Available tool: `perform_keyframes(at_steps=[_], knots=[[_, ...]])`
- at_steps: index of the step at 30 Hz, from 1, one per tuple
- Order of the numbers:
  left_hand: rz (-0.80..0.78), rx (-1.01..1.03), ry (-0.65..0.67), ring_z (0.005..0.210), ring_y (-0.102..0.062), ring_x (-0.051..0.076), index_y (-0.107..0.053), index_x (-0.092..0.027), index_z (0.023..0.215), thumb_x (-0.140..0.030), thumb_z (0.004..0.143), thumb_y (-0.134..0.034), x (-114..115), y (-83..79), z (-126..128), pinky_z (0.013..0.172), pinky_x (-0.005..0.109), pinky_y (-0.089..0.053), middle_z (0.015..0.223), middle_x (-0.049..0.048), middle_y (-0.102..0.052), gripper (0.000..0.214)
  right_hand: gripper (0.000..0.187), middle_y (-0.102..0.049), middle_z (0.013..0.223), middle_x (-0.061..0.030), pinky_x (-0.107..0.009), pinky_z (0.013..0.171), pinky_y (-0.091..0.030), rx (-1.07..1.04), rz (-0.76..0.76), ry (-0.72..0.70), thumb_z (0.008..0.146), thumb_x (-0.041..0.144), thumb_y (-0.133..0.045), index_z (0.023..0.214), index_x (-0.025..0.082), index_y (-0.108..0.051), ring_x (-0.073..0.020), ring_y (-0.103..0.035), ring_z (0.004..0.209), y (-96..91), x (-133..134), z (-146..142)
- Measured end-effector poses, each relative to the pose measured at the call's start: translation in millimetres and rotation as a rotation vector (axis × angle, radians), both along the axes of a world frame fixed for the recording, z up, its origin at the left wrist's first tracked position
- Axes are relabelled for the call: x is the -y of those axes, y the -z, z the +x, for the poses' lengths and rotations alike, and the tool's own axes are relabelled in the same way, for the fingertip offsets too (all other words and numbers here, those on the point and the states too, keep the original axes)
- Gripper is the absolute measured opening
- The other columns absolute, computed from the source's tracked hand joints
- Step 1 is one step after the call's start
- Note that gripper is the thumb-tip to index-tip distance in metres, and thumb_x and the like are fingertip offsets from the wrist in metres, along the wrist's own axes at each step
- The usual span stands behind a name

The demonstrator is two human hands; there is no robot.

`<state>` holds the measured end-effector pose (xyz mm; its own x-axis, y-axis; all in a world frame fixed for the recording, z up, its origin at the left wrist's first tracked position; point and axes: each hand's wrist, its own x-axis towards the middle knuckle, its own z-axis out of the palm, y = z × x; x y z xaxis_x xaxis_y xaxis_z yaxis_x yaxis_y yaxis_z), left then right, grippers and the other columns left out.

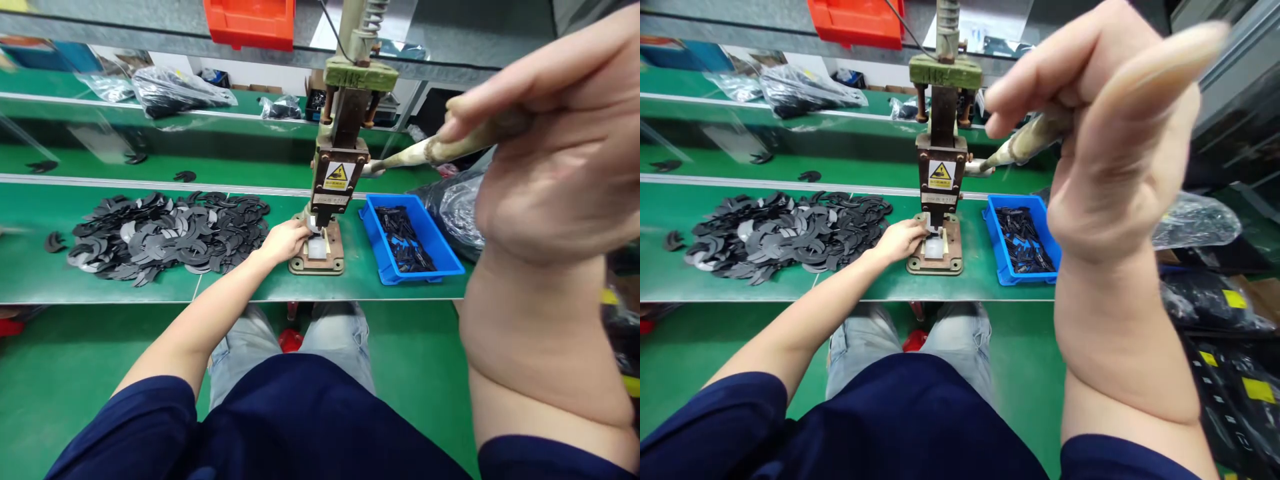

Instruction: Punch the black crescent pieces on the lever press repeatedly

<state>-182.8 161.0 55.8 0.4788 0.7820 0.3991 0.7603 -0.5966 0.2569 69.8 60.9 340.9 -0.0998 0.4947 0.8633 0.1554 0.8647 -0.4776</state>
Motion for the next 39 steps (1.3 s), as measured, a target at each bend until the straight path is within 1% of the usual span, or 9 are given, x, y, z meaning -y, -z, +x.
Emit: perform_keyframes(at_steps=[3, 7, 10, 13, 16, 20, 24, 32, 39], knots=[[-0.005, -0.047, 0.022, 0.115, -0.066, 0.026, -0.078, -0.026, 0.122, -0.022, 0.101, -0.055, -2, -1.0, 3, 0.098, 0.036, -0.054, 0.122, 0.0088, -0.072, 0.032, 0.079, -0.061, 0.083, -0.0006, -0.031, 0.074, -0.057, -0.057, 0.084, 0.103, 0.096, 0.077, -0.026, 0.093, 0.011, -0.070, -0.0089, -0.068, 0.071, 2.7, -13, -4], [-0.039, -0.085, 0.027, 0.114, -0.066, 0.026, -0.079, -0.027, 0.121, -0.024, 0.103, -0.054, -6, -4.1, 4, 0.098, 0.035, -0.053, 0.117, 0.0079, -0.071, 0.031, 0.067, -0.060, 0.072, -0.0002, -0.033, 0.072, -0.057, 0.005, 0.036, -0.029, 0.094, 0.075, -0.043, 0.080, 0.014, -0.064, -0.0130, -0.069, 0.071, 18.1, -32, 7], [-0.039, -0.068, 0.033, 0.115, -0.065, 0.025, -0.079, -0.027, 0.121, -0.025, 0.104, -0.053, -6, -5.2, 4, 0.100, 0.035, -0.053, 0.119, 0.0067, -0.072, 0.031, 0.051, -0.058, 0.067, 0.0007, -0.037, 0.073, -0.060, -0.007, 0.092, -0.115, 0.091, 0.064, -0.068, 0.078, 0.015, -0.063, -0.0148, -0.067, 0.069, 48.3, -32, 15], [-0.030, -0.036, 0.041, 0.116, -0.065, 0.024, -0.078, -0.026, 0.121, -0.022, 0.103, -0.055, -5, -4.4, 4, 0.101, 0.034, -0.053, 0.124, 0.0061, -0.073, 0.030, 0.035, -0.069, 0.091, -0.0049, -0.040, 0.081, -0.062, 0.058, 0.179, -0.011, 0.081, 0.048, -0.084, 0.093, 0.016, -0.073, -0.0170, -0.071, 0.084, 88.1, -23, 24], [-0.014, -0.026, 0.049, 0.113, -0.067, 0.024, -0.078, -0.024, 0.120, -0.020, 0.103, -0.055, -4, -3.9, 4, 0.098, 0.035, -0.054, 0.123, 0.0065, -0.074, 0.030, 0.017, -0.067, 0.120, -0.0044, -0.041, 0.085, -0.064, 0.124, 0.170, 0.085, 0.079, 0.033, -0.085, 0.089, 0.022, -0.076, -0.0164, -0.072, 0.090, 120.0, -12, 30], [-0.003, -0.016, 0.063, 0.113, -0.067, 0.024, -0.078, -0.023, 0.120, -0.022, 0.105, -0.052, -4, -4.0, 4, 0.099, 0.036, -0.054, 0.122, 0.0073, -0.074, 0.030, 0.015, -0.071, 0.102, -0.0025, -0.066, 0.117, -0.050, 0.099, 0.161, 0.062, 0.082, 0.029, -0.079, 0.074, 0.023, -0.068, -0.0308, -0.068, 0.126, 141.0, -9, 29], [-0.015, -0.016, 0.056, 0.113, -0.068, 0.023, -0.078, -0.023, 0.120, -0.024, 0.106, -0.052, -4, -4.1, 4, 0.100, 0.036, -0.054, 0.120, 0.0081, -0.074, 0.029, 0.015, -0.072, 0.085, 0.0014, -0.066, 0.116, -0.051, 0.094, 0.140, 0.006, 0.078, 0.026, -0.080, 0.085, 0.023, -0.067, -0.0232, -0.073, 0.096, 159.4, -16, 27], [-0.043, -0.008, 0.112, 0.119, -0.068, 0.022, -0.077, -0.023, 0.126, -0.024, 0.107, -0.050, -2, -12.0, -5, 0.107, 0.036, -0.053, 0.128, 0.0069, -0.075, 0.033, 0.023, -0.064, 0.079, 0.0027, -0.061, 0.115, -0.053, -0.020, 0.215, 0.170, 0.086, 0.034, -0.071, 0.070, 0.022, -0.058, -0.0186, -0.070, 0.090, 198.2, -23, 18], [-0.164, -0.119, -0.399, 0.127, -0.065, 0.029, -0.074, -0.019, 0.131, -0.027, 0.101, -0.055, -73, -25.2, -99, 0.114, 0.041, -0.048, 0.134, 0.0112, -0.073, 0.036, 0.021, -0.062, 0.076, 0.0033, -0.065, 0.113, -0.053, -0.064, 0.214, 0.206, 0.083, 0.032, -0.071, 0.071, 0.022, -0.057, -0.0197, -0.069, 0.090, 199.9, -22, 12]])
